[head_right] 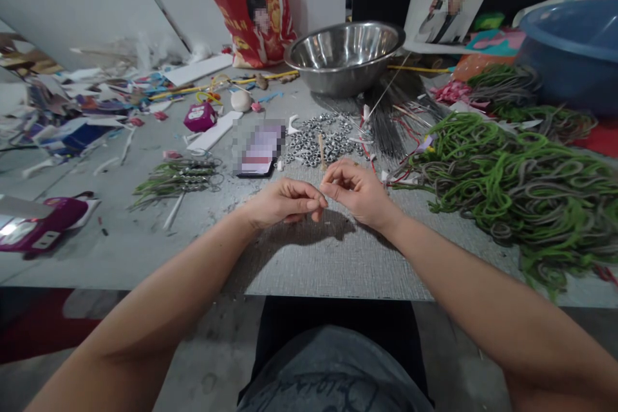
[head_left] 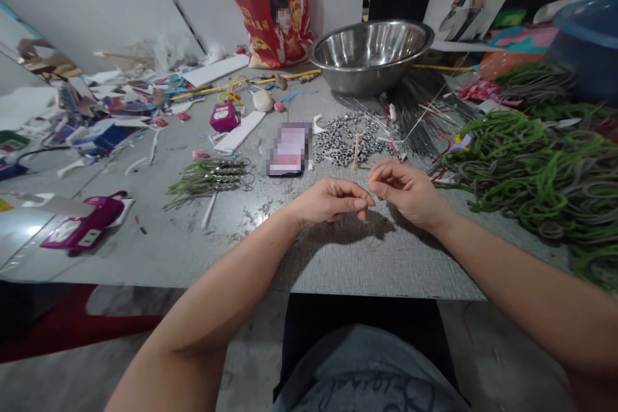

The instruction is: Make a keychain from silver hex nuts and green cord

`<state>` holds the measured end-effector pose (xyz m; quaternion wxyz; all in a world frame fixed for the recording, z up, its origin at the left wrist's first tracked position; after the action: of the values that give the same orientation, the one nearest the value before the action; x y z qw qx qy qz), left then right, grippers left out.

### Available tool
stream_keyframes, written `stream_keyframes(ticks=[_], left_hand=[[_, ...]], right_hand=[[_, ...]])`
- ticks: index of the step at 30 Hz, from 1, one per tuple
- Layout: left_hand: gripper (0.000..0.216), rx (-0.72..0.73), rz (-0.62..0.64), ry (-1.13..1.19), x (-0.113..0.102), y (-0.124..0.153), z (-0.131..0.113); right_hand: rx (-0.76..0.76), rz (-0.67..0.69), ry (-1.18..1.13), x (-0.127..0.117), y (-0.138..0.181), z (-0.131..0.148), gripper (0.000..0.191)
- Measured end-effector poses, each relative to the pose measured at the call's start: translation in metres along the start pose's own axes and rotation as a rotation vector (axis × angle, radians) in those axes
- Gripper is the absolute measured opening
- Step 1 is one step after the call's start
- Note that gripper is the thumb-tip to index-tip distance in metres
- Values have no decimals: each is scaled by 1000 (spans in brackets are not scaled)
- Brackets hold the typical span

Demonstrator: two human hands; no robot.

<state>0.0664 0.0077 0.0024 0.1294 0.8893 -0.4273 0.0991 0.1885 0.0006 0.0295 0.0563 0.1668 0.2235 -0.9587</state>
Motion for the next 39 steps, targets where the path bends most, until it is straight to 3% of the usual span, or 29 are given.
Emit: stream_keyframes(ticks=[4, 13, 19, 24, 27, 30, 33, 36, 39], left_hand=[[26, 1, 19, 34, 4, 0, -2], [21, -13, 196, 330, 16, 4, 0], [16, 145, 125, 499, 13, 4, -9], [17, 242, 57, 569, 6, 4, -13], [17, 287, 18, 576, 3, 4, -16], [14, 341, -82, 577, -2, 5, -20], [14, 381, -217, 566, -9, 6, -22], [15, 378, -361, 521, -15, 6, -19], [17, 345, -486, 414, -18, 4, -12]], right_hand=[[22, -4, -73, 1, 0, -3, 26], [351, -24, -599, 0, 2, -13, 21], [388, -119, -633, -6, 0, -21, 21], [348, -270, -624, -13, 0, -27, 19], [324, -290, -548, -14, 0, -30, 15], [202, -304, -315, -14, 3, -23, 8], [-66, -306, 114, -11, 10, -1, 5], [-345, -191, 469, 4, 19, 22, 11], [-510, -109, 651, 15, 25, 30, 16]])
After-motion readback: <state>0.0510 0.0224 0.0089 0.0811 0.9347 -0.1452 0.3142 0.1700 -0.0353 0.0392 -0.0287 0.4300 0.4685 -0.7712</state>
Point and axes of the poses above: each hand's wrist, its own y-axis away from the middle knuckle, its own x-axis out of the palm, z = x × y, the point moved 6 cm from there along -y, towards the middle knuckle, and after that the axes turned 11 degrees about y, right-handed, at the moved point
